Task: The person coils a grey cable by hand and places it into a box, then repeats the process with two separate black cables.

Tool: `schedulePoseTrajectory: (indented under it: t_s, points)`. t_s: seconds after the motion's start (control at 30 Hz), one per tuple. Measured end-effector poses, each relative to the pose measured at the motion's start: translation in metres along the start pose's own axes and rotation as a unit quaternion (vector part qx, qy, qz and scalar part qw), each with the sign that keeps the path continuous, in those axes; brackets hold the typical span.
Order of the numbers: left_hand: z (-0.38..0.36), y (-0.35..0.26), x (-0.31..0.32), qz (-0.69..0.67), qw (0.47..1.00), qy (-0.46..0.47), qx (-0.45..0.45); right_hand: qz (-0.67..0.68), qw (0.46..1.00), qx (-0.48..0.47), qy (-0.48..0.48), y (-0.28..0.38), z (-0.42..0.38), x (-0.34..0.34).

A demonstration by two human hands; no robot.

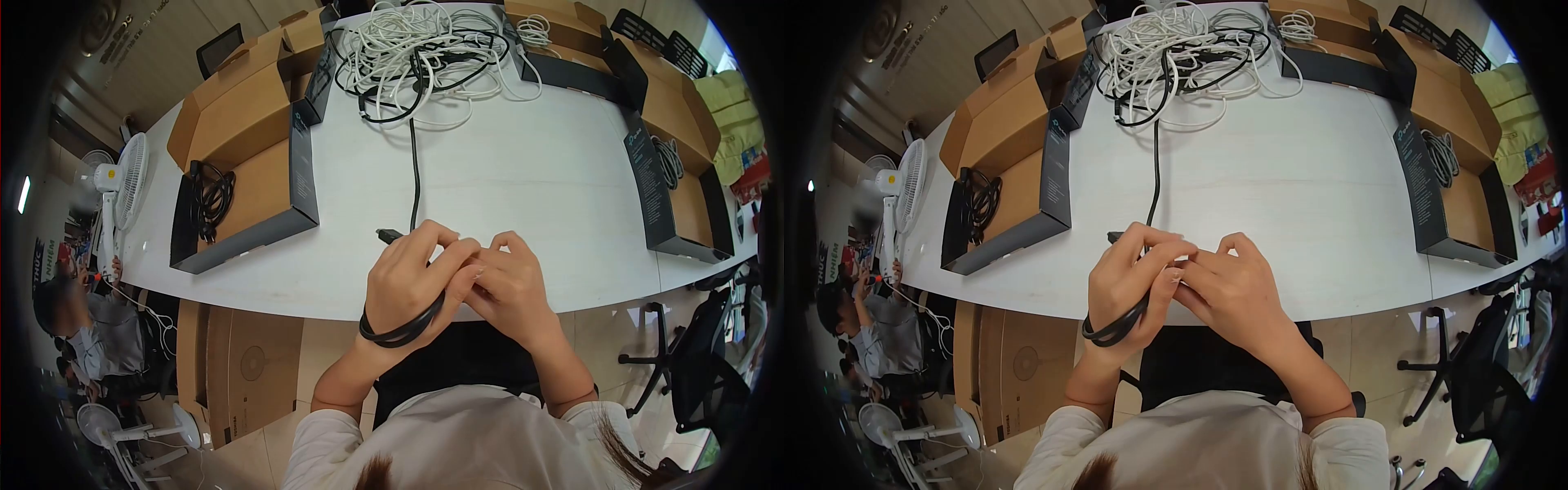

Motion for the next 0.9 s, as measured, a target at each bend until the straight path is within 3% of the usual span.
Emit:
schedulePoseTrajectory:
  t_s: [0.1, 0.2, 0.3, 0.33, 0.43, 0.5, 0.63, 0.73, 0.83, 0.9]
  points:
    - [0.001, -0.006, 0.001, 0.047, 0.995, 0.076, -0.044, -0.027, 0.999, -0.002, 0.047, 0.006, 0.000, -0.009]
    - [-0.005, -0.005, 0.000, 0.062, 0.970, 0.207, -0.114, 0.048, 0.980, 0.072, 0.178, 0.003, -0.001, -0.015]
    - [-0.009, -0.006, -0.005, 0.090, 0.949, 0.288, -0.095, 0.143, 0.954, 0.079, 0.253, -0.008, -0.005, -0.017]
    - [-0.008, -0.006, -0.009, 0.056, 0.961, 0.259, -0.078, 0.151, 0.945, 0.079, 0.280, -0.013, -0.007, -0.021]
    - [-0.005, -0.005, -0.022, 0.034, 0.952, 0.303, -0.040, 0.150, 0.920, 0.061, 0.357, -0.021, -0.004, -0.032]
    - [-0.010, 0.000, -0.028, 0.011, 0.938, 0.339, -0.077, 0.117, 0.906, 0.028, 0.406, -0.018, -0.001, -0.039]
    - [-0.016, 0.010, -0.040, -0.086, 0.907, 0.386, -0.141, -0.005, 0.963, -0.109, 0.245, -0.011, 0.013, -0.051]
    - [-0.021, 0.012, -0.049, -0.178, 0.880, 0.409, -0.166, -0.164, 0.957, -0.215, 0.101, 0.003, 0.026, -0.063]
    - [-0.036, 0.015, -0.044, -0.380, 0.785, 0.439, -0.215, -0.198, 0.946, -0.257, 0.023, -0.005, 0.034, -0.067]
    - [-0.045, 0.015, -0.039, -0.537, 0.673, 0.483, -0.163, -0.189, 0.947, -0.260, -0.012, -0.008, 0.039, -0.065]
Point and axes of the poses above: each hand's wrist, its own z-axis towards the middle knuckle, its own x-axis out of the palm, y = z × x, the point moved 2 cm from there along z, towards the middle knuckle, and after that the axes turned 4 degrees about x, right-handed, at the moved point
